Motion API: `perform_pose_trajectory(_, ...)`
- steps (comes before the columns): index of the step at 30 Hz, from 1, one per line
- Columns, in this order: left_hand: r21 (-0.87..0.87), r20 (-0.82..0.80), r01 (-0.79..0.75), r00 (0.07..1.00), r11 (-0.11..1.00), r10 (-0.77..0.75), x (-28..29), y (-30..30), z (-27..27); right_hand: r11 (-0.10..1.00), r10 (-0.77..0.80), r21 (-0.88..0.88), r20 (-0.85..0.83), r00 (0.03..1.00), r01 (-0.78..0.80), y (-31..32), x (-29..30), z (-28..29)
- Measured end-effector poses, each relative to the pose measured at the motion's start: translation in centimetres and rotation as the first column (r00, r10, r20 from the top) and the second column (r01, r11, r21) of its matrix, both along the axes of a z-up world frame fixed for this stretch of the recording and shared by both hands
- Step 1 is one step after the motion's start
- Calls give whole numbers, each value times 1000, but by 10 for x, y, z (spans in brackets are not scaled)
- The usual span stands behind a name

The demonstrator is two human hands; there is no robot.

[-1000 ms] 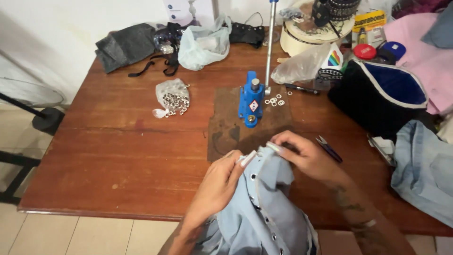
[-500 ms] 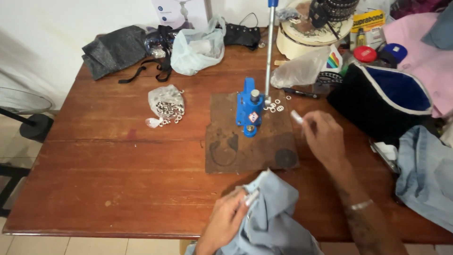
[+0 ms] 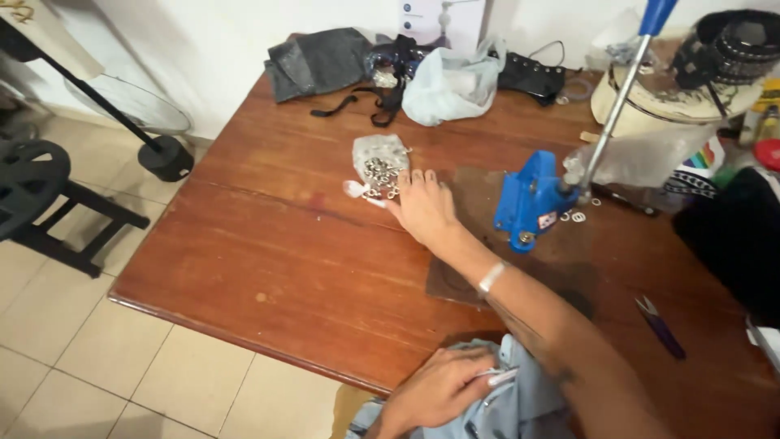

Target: Attaching metal grommets to a denim garment using a manual hand press

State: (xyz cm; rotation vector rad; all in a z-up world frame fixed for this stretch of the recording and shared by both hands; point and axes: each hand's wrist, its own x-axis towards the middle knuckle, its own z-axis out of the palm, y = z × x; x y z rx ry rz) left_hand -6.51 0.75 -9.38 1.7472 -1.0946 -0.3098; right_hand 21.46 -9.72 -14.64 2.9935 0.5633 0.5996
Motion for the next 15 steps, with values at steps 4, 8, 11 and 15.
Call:
perform_pose_trajectory(4,-70,-13,-8,1000,998,7,0,0,-3,989,-144,-48,-187,972,137,19,38,-20)
perform_pose_trajectory(8,-43,-20,7,1000,999,-8,2,-1,-10,998,11,-62,-38,999,-13,13,49,-42)
perform_pose_trajectory(11,-33,-31,-1,1000,999,0,1,0,-6,988,45,-141,-139,989,-65,19,37,-39)
perform_pose_trajectory(15,-42,-40,8,999,999,-9,3,1,-5,982,60,-187,194,979,-24,4,15,-54)
